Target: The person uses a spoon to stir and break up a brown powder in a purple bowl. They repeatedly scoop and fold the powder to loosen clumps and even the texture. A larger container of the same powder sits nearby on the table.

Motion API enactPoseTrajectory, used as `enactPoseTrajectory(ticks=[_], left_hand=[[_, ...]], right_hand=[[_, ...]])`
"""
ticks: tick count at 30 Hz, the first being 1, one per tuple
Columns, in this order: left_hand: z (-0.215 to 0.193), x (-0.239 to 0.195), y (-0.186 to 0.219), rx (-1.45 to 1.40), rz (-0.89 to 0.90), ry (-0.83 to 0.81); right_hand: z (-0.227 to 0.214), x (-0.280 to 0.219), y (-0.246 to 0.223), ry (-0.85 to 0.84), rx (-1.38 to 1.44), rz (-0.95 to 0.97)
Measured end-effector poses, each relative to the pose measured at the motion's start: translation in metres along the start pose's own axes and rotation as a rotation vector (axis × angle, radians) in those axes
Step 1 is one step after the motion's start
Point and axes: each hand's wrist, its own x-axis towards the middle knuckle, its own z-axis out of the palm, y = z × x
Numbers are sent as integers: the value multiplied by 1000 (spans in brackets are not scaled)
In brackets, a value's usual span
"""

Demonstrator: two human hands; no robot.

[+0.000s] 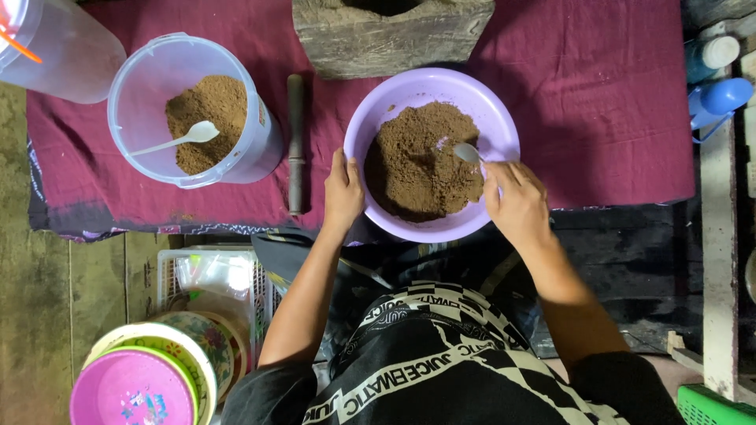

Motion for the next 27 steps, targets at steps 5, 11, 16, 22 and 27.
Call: enactPoseTrajectory(ticks=[5, 11, 16, 22, 27], left_hand=[[3, 2, -5, 7, 6, 12], [-3, -3, 10, 8, 8, 0], [-2, -2, 6, 6, -1, -30], [-3, 3, 6, 27, -5, -32], [0, 7, 0, 21, -11, -29]], right_hand=[[35, -30, -37, -118, 254, 220], [18, 27, -20, -10, 232, 148], [30, 84, 3, -131, 351, 282], [22, 101, -16, -557, 780, 507], [36, 88, 49, -247, 607, 309]])
